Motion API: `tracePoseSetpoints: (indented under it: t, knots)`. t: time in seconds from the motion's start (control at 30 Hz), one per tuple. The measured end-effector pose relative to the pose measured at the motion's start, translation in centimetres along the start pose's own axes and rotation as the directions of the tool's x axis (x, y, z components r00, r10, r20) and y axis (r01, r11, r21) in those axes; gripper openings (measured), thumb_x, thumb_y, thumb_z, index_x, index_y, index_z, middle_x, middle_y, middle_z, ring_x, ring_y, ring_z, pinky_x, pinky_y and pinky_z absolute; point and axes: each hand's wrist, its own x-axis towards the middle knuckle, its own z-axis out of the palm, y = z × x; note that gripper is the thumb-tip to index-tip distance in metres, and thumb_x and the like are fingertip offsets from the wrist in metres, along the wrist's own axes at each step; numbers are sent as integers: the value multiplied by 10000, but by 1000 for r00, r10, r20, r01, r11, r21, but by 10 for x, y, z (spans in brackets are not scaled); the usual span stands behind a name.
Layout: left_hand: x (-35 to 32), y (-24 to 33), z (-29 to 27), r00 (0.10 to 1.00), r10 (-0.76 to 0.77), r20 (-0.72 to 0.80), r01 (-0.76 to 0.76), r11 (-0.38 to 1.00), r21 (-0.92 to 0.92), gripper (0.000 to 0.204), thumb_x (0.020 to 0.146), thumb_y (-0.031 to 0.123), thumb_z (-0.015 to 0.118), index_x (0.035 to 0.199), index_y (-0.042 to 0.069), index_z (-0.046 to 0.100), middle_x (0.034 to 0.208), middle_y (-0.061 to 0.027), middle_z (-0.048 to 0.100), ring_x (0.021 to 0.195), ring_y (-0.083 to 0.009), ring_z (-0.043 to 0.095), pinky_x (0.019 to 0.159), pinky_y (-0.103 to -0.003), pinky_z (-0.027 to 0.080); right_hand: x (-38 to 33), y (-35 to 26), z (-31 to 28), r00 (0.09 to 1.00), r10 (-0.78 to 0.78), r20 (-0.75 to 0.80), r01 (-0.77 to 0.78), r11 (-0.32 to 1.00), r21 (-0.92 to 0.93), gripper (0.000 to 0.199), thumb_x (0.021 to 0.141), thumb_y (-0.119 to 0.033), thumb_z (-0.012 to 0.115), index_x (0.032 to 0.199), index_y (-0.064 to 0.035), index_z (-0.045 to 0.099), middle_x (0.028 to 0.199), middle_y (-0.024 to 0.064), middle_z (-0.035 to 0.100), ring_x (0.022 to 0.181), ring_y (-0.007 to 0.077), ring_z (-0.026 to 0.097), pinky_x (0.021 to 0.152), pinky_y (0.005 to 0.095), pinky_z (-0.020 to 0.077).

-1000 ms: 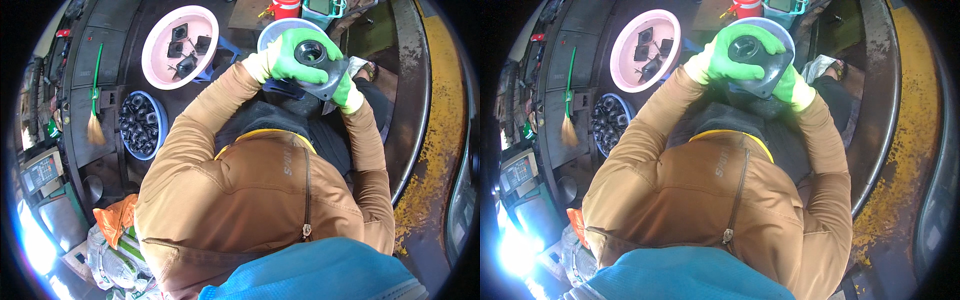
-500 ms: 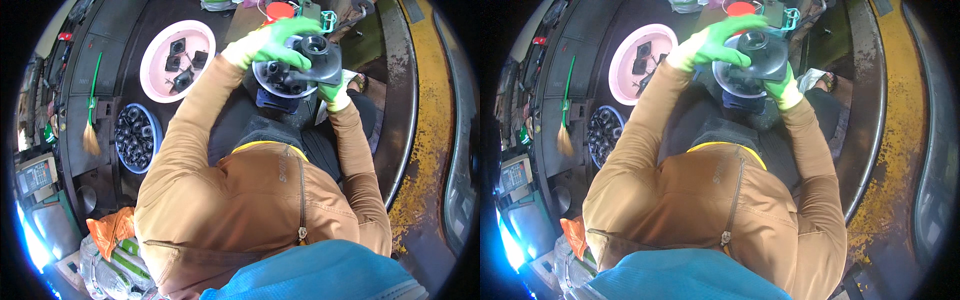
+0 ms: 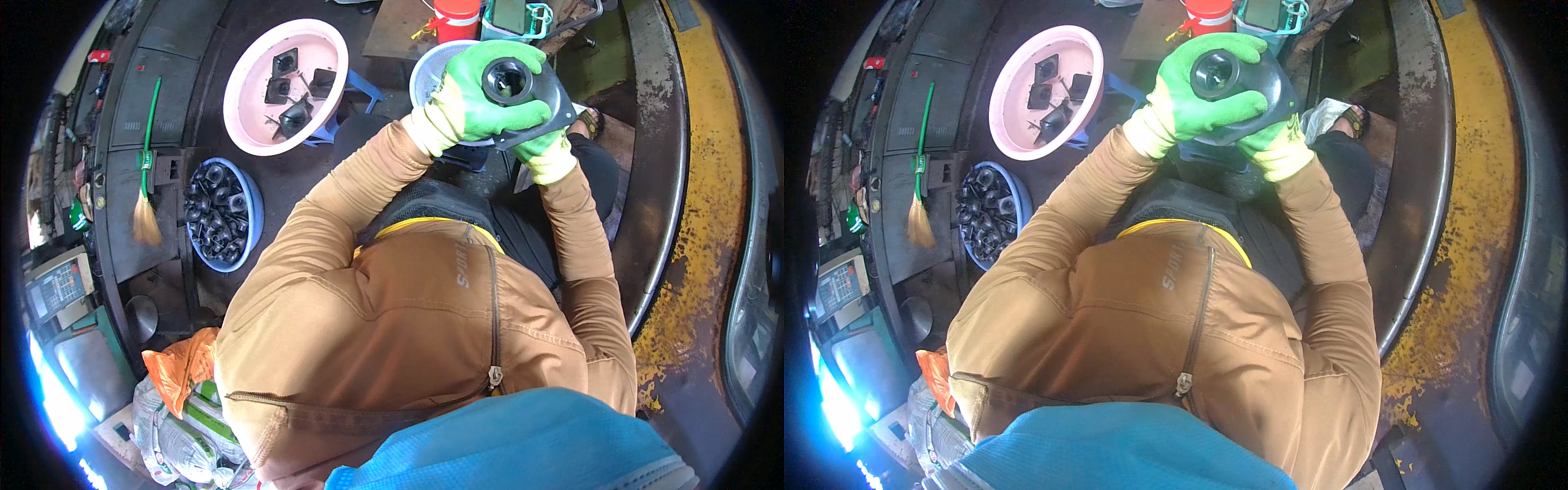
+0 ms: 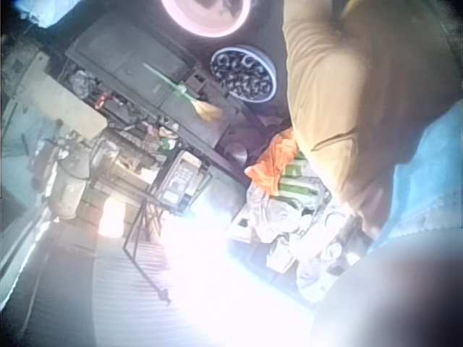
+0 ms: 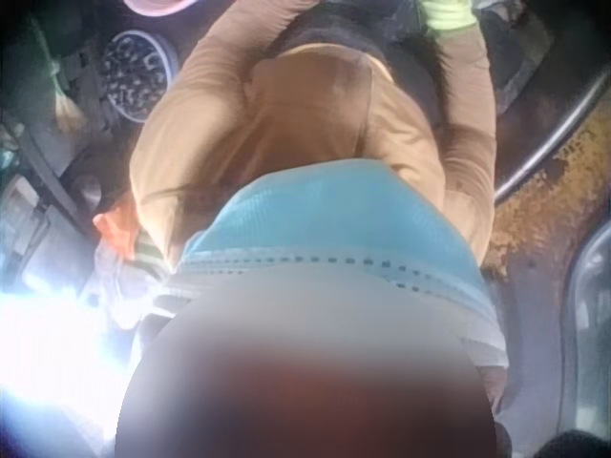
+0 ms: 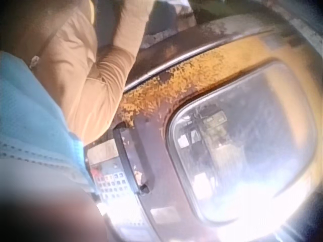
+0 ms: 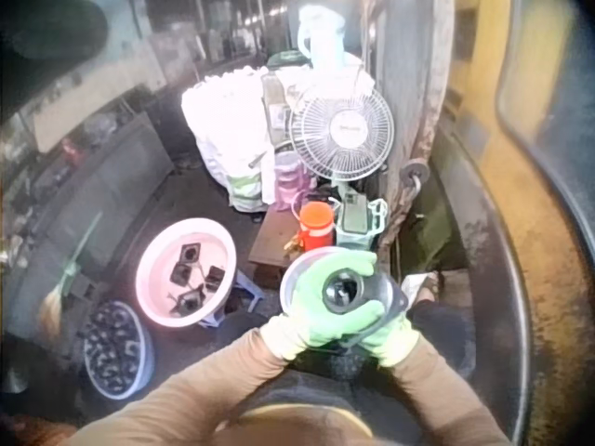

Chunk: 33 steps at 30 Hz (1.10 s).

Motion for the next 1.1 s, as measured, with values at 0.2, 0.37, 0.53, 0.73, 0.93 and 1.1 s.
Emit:
tracePoseSetpoints:
  t: [0.2,0.37,0.53,0.73,0.93,1.1]
  knots:
    - [0,6,-6,960,-219,175,260,929,-264,457,649,73,842,1063,36,651,1165,-111,648,1063,-195,614,936,-335,487,-6,-14,-6,983,-70,170,63,997,44,431,795,-134,735,1189,-61,577,1136,102,628,1032,234,616,877,357,505]
    - [1,6,-24,892,-192,410,332,893,-304,455,662,143,822,1070,30,655,1195,-123,632,1112,-207,581,961,-357,458,-19,-3,-7,939,41,341,-142,950,277,517,825,-57,700,1308,-47,517,1257,109,581,1153,207,564,970,343,470]
    - [6,-3,-26,773,34,633,370,787,-493,504,660,175,815,1109,19,649,1214,-138,618,1153,-221,563,998,-355,431,-34,15,11,910,84,406,-273,859,434,540,839,-162,693,1332,-90,485,1315,68,535,1201,166,518,993,308,435]
    - [42,-8,-38,755,83,650,351,787,-507,642,659,237,786,1230,15,593,1300,-149,558,1238,-231,502,1064,-360,370,-22,6,8,930,264,254,-360,531,767,463,934,-141,589,1367,-62,447,1272,71,564,1130,139,549,890,277,493]
    - [14,1,-1,834,-544,95,523,723,-451,572,680,149,853,1177,27,597,1263,-97,581,1136,-183,560,991,-333,441,1,15,7,981,-75,-177,55,992,-114,391,873,-84,602,1256,-30,544,1151,125,645,1007,253,648,890,359,507]
    - [0,-4,22,950,-249,-187,213,958,-193,505,643,107,873,1075,42,620,1202,-99,605,1072,-185,591,932,-327,480,-9,18,25,946,199,-256,-69,895,441,410,925,-104,592,1317,-22,506,1271,121,596,1138,219,600,951,340,491]
